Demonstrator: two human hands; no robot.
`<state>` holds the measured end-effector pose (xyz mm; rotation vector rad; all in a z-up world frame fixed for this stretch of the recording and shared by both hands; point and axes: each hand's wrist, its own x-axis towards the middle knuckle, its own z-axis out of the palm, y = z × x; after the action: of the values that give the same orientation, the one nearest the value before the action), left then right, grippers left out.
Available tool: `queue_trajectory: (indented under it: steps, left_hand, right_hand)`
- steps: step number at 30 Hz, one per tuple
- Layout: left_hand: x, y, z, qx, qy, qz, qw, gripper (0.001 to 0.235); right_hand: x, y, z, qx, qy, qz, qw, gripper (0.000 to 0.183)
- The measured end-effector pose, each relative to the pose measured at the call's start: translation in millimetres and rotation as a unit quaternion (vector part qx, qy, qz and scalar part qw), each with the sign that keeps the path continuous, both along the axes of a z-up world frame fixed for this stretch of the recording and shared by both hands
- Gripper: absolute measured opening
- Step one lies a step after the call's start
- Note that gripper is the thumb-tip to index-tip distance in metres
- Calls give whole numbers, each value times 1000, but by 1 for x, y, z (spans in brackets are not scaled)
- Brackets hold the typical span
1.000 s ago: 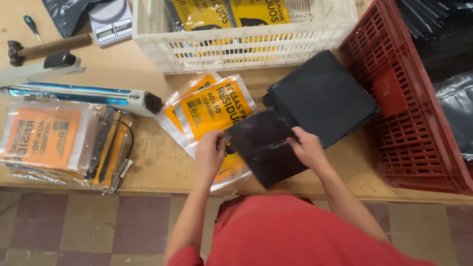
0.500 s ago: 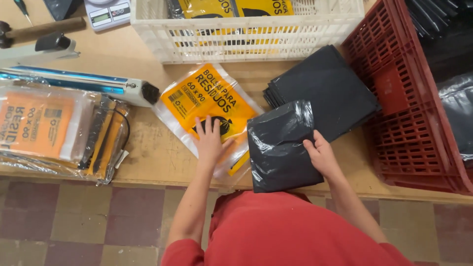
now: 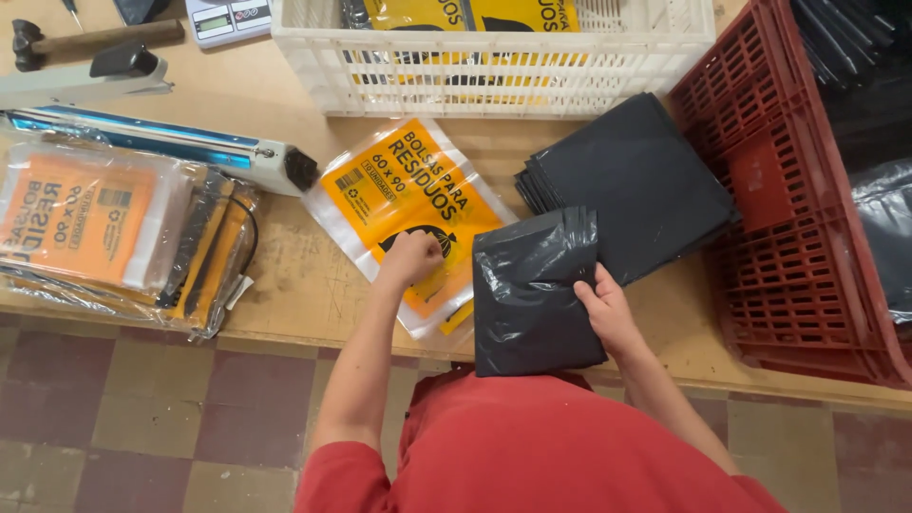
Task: Packaging stacks of black plastic bags into labeled yellow outer bags at a workbench.
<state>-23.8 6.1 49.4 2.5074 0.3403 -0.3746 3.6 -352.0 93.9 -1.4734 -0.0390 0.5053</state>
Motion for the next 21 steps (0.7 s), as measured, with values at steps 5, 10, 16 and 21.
queue_trajectory:
  steps: [5, 10, 16, 21]
  left_hand:
    - [-2, -19, 49, 66, 30, -36, 997, 18]
    - [6, -5, 20, 17, 2, -4, 1000, 14]
    - [4, 2, 6, -77, 25, 77, 994, 21]
    - [-14, -24, 94, 13, 31, 7, 999, 20]
  right_hand:
    - [-3, -2, -7, 24, 7, 0, 1000, 42]
    - [-8, 13, 11, 16, 39, 14, 999, 48]
    - [-13, 18, 0, -13, 91, -1, 996, 51]
    - [-22, 9, -7, -29, 99, -5, 995, 54]
